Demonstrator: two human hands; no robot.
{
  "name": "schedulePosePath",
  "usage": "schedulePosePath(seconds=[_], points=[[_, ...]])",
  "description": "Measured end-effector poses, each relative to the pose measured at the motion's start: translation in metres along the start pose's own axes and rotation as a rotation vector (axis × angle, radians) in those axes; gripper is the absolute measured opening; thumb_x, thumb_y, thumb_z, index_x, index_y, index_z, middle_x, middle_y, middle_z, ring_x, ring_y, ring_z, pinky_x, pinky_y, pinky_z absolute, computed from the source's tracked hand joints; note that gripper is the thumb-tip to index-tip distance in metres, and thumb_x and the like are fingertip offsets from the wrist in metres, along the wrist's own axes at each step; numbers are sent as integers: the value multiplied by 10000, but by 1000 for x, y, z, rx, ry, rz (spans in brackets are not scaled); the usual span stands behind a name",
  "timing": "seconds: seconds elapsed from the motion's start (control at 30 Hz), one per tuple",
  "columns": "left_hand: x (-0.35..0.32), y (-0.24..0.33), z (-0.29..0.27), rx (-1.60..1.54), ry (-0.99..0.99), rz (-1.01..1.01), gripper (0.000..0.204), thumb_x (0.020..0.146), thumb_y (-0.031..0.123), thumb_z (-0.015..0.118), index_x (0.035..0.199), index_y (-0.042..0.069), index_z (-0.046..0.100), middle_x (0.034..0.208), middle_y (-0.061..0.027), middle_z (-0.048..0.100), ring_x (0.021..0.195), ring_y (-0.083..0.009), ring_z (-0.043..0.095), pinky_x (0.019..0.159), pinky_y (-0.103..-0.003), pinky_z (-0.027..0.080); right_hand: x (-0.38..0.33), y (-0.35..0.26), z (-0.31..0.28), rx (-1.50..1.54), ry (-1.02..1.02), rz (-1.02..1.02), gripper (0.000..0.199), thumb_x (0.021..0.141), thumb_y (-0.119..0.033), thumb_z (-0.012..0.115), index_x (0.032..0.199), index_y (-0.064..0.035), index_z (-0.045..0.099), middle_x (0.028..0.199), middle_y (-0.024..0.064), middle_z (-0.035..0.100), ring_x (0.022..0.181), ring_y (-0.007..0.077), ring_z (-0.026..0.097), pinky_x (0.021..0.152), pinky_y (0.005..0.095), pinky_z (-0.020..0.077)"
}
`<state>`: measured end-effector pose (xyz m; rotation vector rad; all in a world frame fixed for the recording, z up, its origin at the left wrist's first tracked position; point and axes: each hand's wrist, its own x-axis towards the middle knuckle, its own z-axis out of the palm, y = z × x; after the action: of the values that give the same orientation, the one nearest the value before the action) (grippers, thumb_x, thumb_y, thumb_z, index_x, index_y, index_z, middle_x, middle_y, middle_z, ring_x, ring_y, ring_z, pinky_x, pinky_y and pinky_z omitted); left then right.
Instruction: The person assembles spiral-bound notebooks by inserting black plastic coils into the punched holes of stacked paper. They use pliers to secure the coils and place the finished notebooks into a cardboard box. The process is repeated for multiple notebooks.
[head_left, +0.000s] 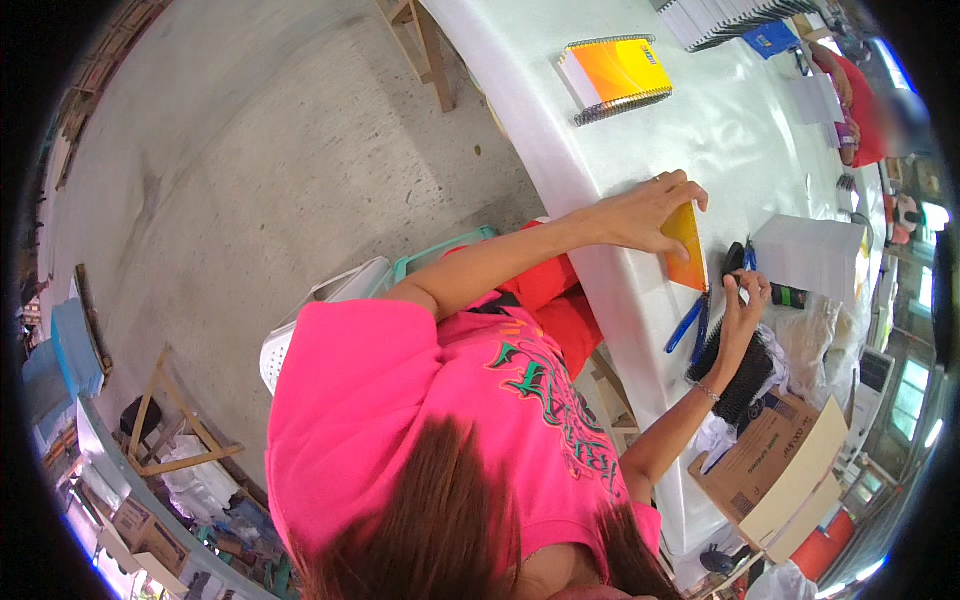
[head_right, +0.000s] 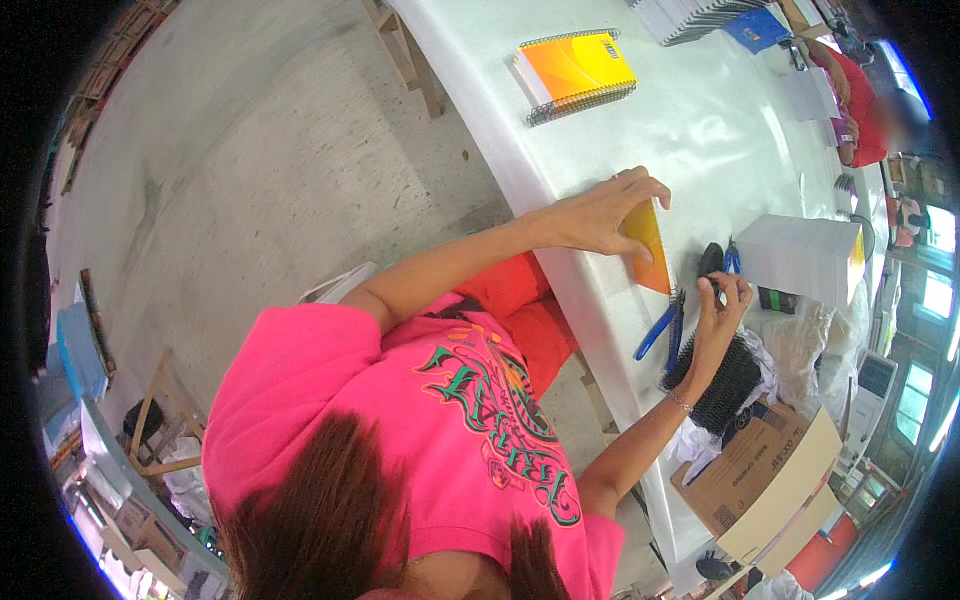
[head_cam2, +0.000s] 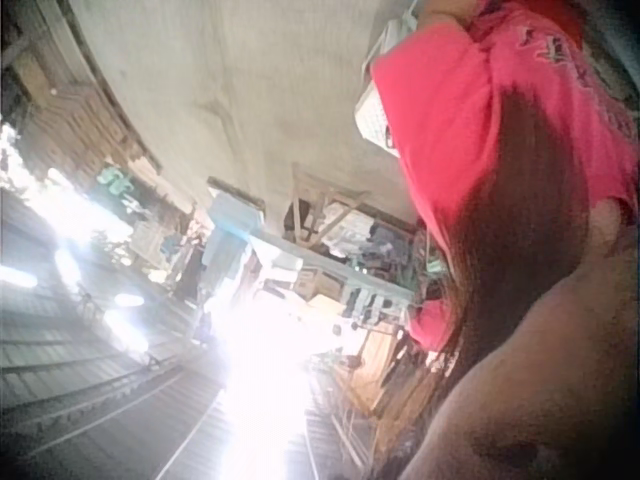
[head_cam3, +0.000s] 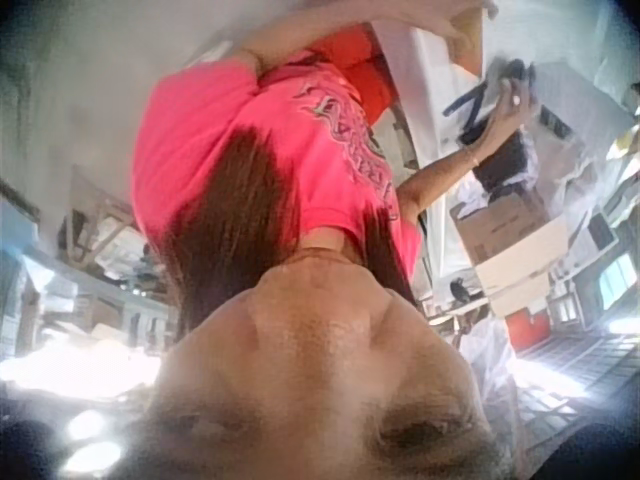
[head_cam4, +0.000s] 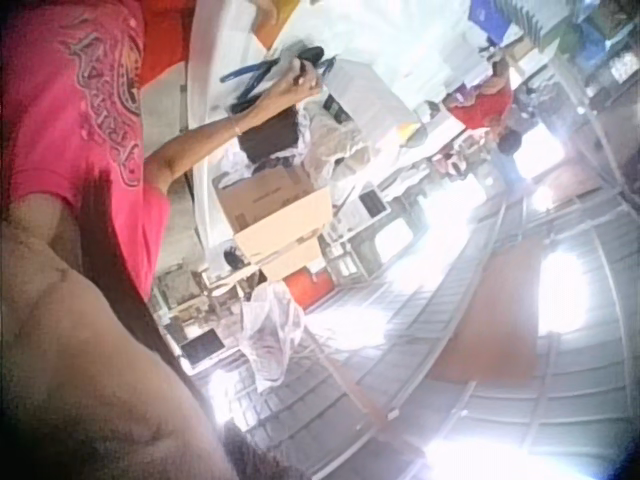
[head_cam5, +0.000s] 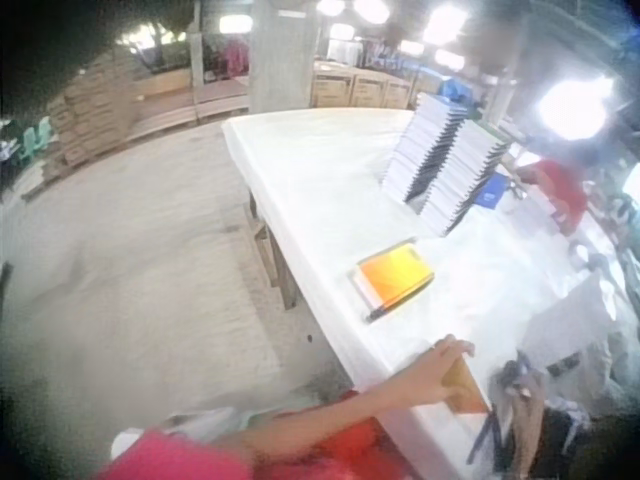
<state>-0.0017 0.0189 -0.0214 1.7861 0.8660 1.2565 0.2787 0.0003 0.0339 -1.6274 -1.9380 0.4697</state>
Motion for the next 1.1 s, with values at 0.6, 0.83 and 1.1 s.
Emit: schedulePosePath(seconds=[0.6, 0.83, 1.1], points=[[-2, -1, 0, 12, 10, 119, 715, 639, 299, 881, 1178, 88, 461, 1115, -131, 497, 1066, -334, 517, 935, -422, 442, -58, 29, -2, 1367, -274, 28, 760, 861, -459, 717, 1437, -36, 458, 1558, 325, 228, 1448, 485, 228, 1138, 466, 327], [-3, 3, -7, -15, -98, 81, 718, 642, 341, 886, 1151, 81, 452, 1093, -124, 489, 1017, -316, 512, 884, -408, 446, -69, -10, -27, 768, -384, 246, 456, 835, -475, 731, 885, -87, 495, 1500, 319, 366, 1358, 344, 416, 1078, 390, 359], [-2, 0, -5, -49, -104, 30, 712, 624, 346, 867, 1141, 77, 459, 1102, -142, 505, 1059, -322, 522, 897, -403, 450, -66, -48, -13, 674, -219, 236, 300, 848, -255, 702, 819, -75, 464, 1465, 265, 457, 1284, 311, 492, 1059, 360, 373]])
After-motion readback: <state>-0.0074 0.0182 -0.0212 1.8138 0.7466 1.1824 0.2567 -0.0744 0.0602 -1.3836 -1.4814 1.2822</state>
